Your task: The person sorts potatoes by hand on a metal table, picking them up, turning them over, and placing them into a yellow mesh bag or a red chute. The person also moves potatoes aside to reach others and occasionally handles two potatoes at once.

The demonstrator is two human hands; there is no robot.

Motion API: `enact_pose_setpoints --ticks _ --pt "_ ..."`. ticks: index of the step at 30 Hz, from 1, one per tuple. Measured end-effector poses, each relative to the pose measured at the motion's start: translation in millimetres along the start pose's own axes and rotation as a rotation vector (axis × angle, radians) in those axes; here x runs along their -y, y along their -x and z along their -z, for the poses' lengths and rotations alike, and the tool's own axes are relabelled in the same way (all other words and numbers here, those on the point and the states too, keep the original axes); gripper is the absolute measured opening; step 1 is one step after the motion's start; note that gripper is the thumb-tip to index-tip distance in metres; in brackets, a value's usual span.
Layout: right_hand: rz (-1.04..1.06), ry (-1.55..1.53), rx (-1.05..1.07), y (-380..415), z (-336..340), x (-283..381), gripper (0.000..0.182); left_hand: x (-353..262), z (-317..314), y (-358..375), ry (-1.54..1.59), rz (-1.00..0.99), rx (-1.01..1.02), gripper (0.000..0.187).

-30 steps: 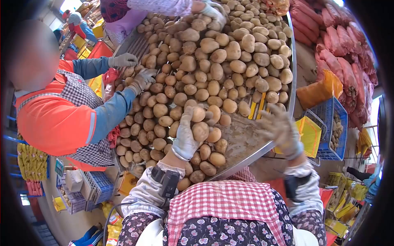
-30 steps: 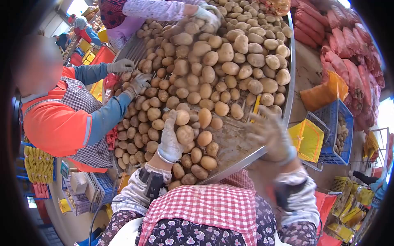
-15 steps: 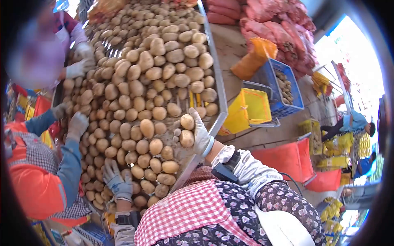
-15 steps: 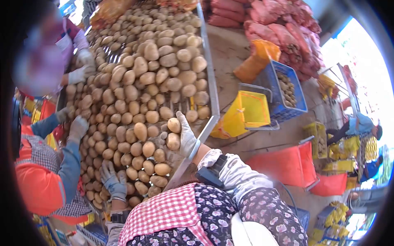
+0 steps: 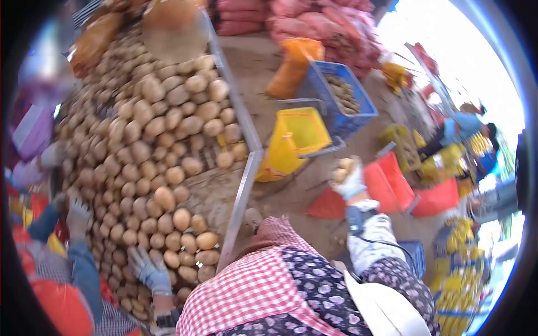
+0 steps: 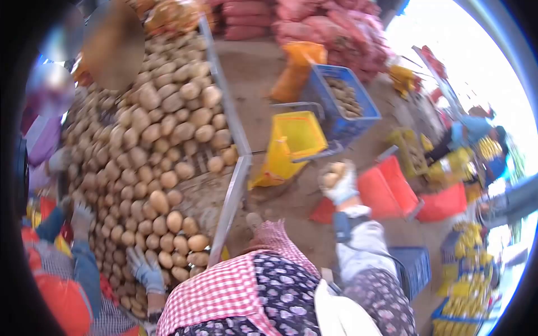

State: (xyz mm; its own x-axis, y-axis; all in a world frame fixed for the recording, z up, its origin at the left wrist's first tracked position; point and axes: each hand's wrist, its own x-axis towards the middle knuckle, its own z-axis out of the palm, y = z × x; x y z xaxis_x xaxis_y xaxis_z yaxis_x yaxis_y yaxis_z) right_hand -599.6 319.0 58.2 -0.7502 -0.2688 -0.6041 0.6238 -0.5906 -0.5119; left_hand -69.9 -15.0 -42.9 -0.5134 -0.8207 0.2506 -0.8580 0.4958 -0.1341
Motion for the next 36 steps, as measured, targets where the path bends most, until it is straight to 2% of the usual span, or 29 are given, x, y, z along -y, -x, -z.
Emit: enact_pose_setpoints --ticks 1,2,3,4,5,6,7,8,9,12,15,17,19,21,22,23,24,26,27,28,29,31,32,33,35,36 --pt "-0.078 0.066 0.773 -60.7 71.6 48.9 0.028 -9.1 13.4 -2.4 0.03 -0.026 -0.038 0.06" --pt "-0.107 0.009 0.647 -69.9 84.3 100.9 0.029 -22.7 38.9 -12.8 0.097 0.054 0.036 0.059" --pt "-0.161 -0.059 0.599 -77.7 94.4 139.2 0.031 -27.9 50.2 -20.2 0.066 0.088 0.016 0.056" --pt "0.027 0.005 0.339 -87.8 93.6 169.8 0.027 -25.5 55.4 -22.6 0.089 0.127 0.129 0.06" --pt "0.182 0.071 0.117 -93.0 82.5 171.6 0.022 -24.1 56.8 -22.9 0.095 0.124 0.014 0.053" --pt "0.293 0.14 -0.032 -95.8 75.4 173.6 0.018 1.8 60.9 -11.4 0.066 0.272 0.147 0.06" --pt "0.353 0.205 -0.128 -98.8 62.9 162.5 0.016 -24.7 48.5 -16.2 0.148 0.159 0.043 0.059" --pt "0.386 0.275 -0.182 -97.2 49.7 143.4 0.015 -24.4 49.7 -16.8 0.188 0.204 0.101 0.062" --pt "0.393 0.354 -0.171 -94.5 32.9 121.8 0.016 -24.6 36.0 -11.1 0.192 0.204 0.035 0.062" --pt "0.454 0.62 -0.108 -62.0 -12.8 33.0 0.027 -29.3 42.7 -9.9 0.309 0.257 0.02 0.063" --pt "0.475 0.872 0.169 -12.0 -72.3 -83.8 0.041 -30.1 46.9 -10.6 0.277 0.264 0.022 0.061" --pt "0.506 1.063 0.495 24.0 -107.7 -148.1 0.052 -30.1 43.8 -6.8 0.276 0.26 0.057 0.067" --pt "1.261 1.548 1.032 43.1 -138.6 -191.3 0.063 -27.7 52.3 -0.7 0.296 0.251 0.116 0.069" --pt "1.438 1.446 1.347 52.8 -159.4 -245.3 0.066 -22.0 59.2 16.5 0.298 0.25 0.156 0.073" --pt "1.22 1.554 1.492 54.5 -168.7 -263.5 0.082 -16.5 66.1 25.9 0.31 0.241 0.15 0.073" --pt "1.085 1.592 1.559 103.5 -201.9 -280.1 0.074 -17.6 72.6 37.3 0.348 0.215 0.165 0.074" --pt "1.379 1.622 1.554 87.7 -189.3 -299.7 0.077 -11.6 84.9 41.3 0.431 0.212 0.182 0.072" --pt "1.22 1.731 1.54 61.9 -177.1 -330.0 0.068 4.0 113.4 36.9 0.479 0.196 0.191 0.052" --pt "1.194 1.929 1.613 63.3 -167.3 -339.1 0.066 9.5 130.3 21.9 0.539 0.292 0.359 0.038" --pt "1.137 1.91 1.622 77.2 -158.2 -341.1 0.066 17.0 119.0 19.3 0.637 0.381 0.321 0.03" --pt "1.083 1.873 1.634 84.7 -151.3 -341.5 0.066 15.1 104.6 13.3 0.622 0.373 0.037 0.028" --pt "0.956 1.749 1.883 82.4 -147.2 -328.6 0.064 14.0 91.2 -27.8 0.456 0.239 -0.13 0.032" --pt "0.929 1.613 1.961 83.2 -153.3 -320.9 0.063 10.5 85.5 -51.0 0.423 0.211 -0.152 0.036" --pt "0.936 1.606 1.958 77.1 -152.4 -318.9 0.063 5.5 79.4 -76.5 0.384 0.188 -0.177 0.04" --pt "0.709 1.429 1.767 61.2 -146.7 -310.9 0.061 -0.6 53.3 -127.9 0.327 0.193 -0.189 0.05" --pt "0.789 1.465 1.655 51.1 -140.6 -308.0 0.059 -2.9 35.7 -151.4 0.303 0.205 -0.188 0.05"
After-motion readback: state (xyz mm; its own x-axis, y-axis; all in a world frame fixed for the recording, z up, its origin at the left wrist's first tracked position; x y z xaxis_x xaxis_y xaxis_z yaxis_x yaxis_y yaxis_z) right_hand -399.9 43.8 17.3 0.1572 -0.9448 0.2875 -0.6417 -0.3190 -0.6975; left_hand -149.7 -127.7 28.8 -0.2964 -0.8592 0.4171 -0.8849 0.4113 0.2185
